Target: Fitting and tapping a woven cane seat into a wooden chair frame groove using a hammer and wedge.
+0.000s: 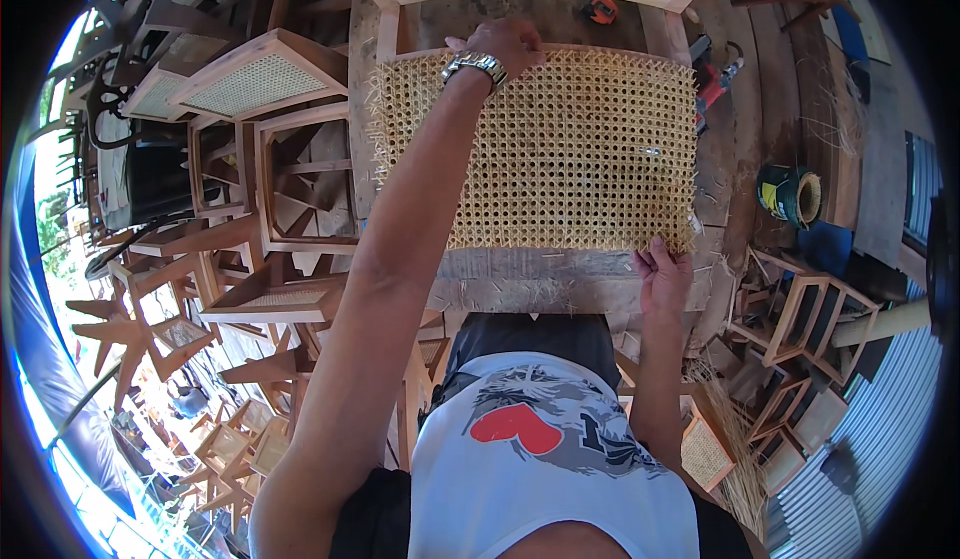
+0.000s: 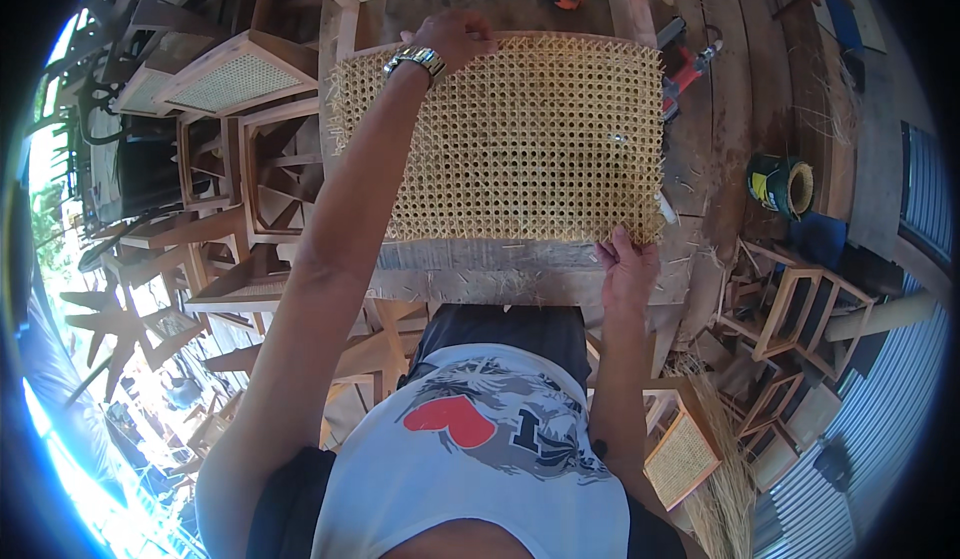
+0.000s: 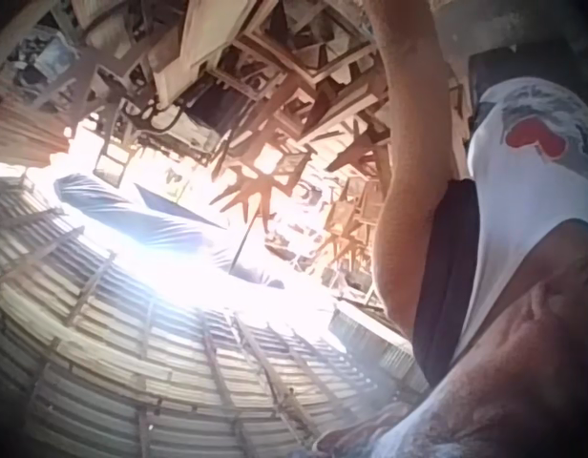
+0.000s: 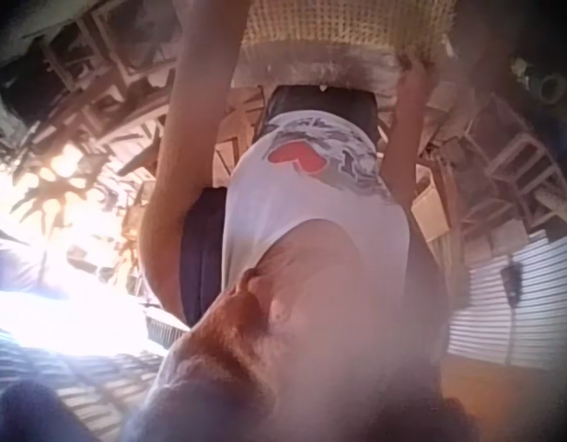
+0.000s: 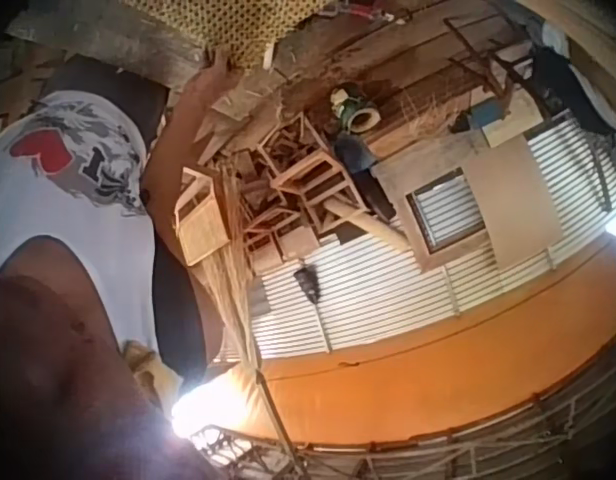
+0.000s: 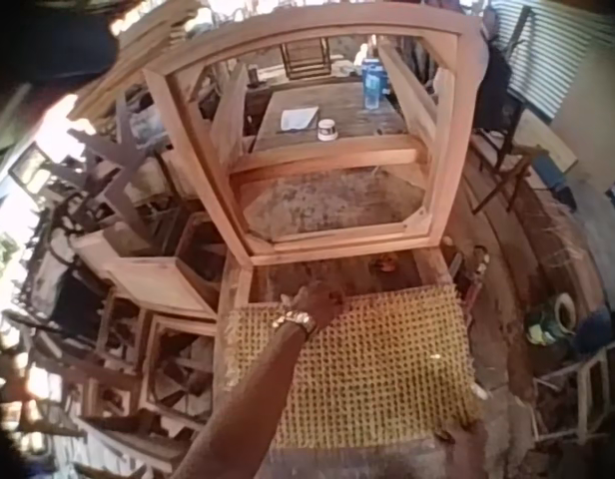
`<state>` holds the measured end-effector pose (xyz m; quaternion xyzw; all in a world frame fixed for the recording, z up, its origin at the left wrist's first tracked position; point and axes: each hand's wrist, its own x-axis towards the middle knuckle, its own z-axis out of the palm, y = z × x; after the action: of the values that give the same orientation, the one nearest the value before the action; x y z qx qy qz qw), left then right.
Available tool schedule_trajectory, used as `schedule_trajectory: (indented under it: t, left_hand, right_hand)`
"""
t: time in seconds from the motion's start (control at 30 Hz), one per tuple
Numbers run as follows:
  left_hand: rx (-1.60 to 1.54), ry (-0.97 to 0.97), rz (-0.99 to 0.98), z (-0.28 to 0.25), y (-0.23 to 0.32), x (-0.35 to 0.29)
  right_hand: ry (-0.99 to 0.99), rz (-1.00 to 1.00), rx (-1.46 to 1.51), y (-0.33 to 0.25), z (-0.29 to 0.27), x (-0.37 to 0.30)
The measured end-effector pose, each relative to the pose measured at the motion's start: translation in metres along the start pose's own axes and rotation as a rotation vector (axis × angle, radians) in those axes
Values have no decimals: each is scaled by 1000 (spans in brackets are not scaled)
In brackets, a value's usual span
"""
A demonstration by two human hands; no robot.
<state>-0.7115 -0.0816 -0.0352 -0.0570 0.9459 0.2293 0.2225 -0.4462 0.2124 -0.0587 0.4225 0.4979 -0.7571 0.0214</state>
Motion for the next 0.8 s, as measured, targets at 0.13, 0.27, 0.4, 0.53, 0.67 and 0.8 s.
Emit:
schedule_trajectory:
  t: [0.13, 0.27, 0.4, 0.53, 0.67, 0.8]
  left_hand:
    - [15, -12, 2, 0, 1, 0]
    - [8, -14, 2, 0, 1, -1]
    - [15, 13, 5, 2, 0, 0]
    - [24, 39, 3, 4, -1, -2]
    - [15, 56, 24, 7, -1, -4]
    - [-10, 69, 32, 8, -2, -1]
  right_hand:
    - [-25, -5, -8, -3, 0, -1]
    - [-10, -1, -12, -3, 2, 0]
    - [-11, -14, -20, -2, 2, 0]
    - [-15, -17, -29, -2, 3, -1]
    - [-5, -19, -39, -1, 1, -1]
    - [59, -4, -96, -3, 3, -1]
